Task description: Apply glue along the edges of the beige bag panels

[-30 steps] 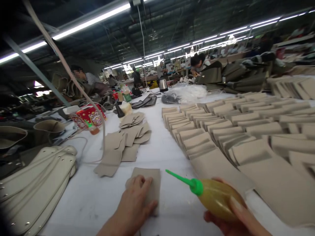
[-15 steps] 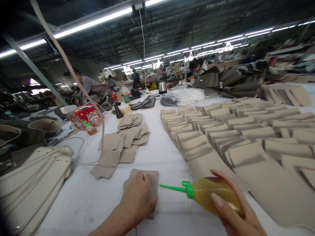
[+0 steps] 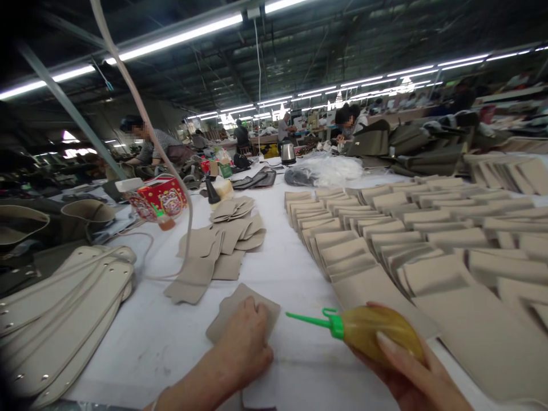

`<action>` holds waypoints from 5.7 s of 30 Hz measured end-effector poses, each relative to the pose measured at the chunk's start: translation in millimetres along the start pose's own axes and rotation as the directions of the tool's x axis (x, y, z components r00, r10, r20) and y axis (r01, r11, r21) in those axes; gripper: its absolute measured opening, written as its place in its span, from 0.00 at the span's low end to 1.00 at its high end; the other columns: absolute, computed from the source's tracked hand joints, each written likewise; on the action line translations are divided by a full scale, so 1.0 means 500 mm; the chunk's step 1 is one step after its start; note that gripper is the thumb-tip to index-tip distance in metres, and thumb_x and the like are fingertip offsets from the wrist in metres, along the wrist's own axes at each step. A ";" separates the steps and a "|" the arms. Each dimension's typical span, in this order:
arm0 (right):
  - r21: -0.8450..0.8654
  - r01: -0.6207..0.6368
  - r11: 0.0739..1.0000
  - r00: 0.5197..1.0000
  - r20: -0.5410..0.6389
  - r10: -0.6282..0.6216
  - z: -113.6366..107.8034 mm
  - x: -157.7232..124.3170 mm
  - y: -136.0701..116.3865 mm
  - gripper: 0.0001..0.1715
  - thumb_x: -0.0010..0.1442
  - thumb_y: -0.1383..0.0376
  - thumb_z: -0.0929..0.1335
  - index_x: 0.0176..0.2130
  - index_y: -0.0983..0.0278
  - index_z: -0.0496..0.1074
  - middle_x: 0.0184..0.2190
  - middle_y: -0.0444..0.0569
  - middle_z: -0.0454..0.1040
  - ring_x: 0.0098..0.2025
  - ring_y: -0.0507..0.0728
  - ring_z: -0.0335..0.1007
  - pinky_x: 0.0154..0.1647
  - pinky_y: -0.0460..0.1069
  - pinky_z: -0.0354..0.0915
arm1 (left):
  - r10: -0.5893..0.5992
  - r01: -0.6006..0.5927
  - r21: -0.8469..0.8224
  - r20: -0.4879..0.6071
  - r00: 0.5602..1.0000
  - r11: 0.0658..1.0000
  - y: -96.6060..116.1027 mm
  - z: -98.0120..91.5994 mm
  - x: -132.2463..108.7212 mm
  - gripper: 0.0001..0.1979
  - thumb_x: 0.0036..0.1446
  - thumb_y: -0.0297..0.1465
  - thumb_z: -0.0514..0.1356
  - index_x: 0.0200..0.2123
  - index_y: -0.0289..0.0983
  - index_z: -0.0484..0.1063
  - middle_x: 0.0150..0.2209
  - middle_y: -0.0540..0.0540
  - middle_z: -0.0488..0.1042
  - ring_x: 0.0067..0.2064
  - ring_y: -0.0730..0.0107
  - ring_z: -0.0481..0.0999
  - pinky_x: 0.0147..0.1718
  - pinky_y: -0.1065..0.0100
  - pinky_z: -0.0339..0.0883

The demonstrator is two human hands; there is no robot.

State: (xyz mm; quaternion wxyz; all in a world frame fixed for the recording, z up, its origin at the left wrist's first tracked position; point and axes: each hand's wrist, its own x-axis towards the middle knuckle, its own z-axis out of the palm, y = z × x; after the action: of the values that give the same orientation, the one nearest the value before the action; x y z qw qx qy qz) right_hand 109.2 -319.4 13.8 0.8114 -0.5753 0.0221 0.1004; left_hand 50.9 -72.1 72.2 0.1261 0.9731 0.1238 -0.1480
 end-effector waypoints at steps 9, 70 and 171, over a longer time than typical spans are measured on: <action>0.256 -0.211 0.943 0.968 -0.079 0.238 0.014 -0.013 -0.031 0.39 0.50 0.45 0.73 0.58 0.55 0.66 0.54 0.56 0.70 0.44 0.75 0.72 0.30 0.61 0.76 | 0.102 -0.100 0.047 -0.043 0.994 0.994 -0.040 0.014 0.018 0.14 0.54 0.23 0.51 0.42 0.32 0.72 0.46 0.35 0.70 0.46 0.54 0.71 0.46 0.59 0.67; -0.642 0.619 0.452 0.785 0.502 -0.363 0.087 0.049 0.010 0.24 0.63 0.50 0.69 0.55 0.53 0.63 0.51 0.43 0.69 0.49 0.55 0.68 0.50 0.42 0.64 | 0.226 -0.238 -0.092 -0.126 0.966 0.967 -0.081 0.030 0.020 0.15 0.59 0.29 0.48 0.44 0.43 0.71 0.35 0.47 0.74 0.38 0.57 0.76 0.36 0.63 0.67; -0.615 0.503 0.607 0.860 0.429 -0.277 0.063 0.012 0.044 0.26 0.63 0.51 0.69 0.57 0.51 0.62 0.53 0.41 0.66 0.52 0.54 0.66 0.52 0.39 0.60 | 0.225 -0.257 -0.283 -0.140 0.964 0.924 -0.099 0.057 0.020 0.23 0.61 0.29 0.48 0.58 0.37 0.65 0.46 0.44 0.74 0.45 0.58 0.73 0.46 0.62 0.66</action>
State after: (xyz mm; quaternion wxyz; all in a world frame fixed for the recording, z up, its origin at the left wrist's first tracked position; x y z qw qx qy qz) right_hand 108.6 -282.0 3.2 0.5216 -0.8109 -0.2651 0.0030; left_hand 39.2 -31.5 32.4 0.2823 0.9570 0.0305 -0.0595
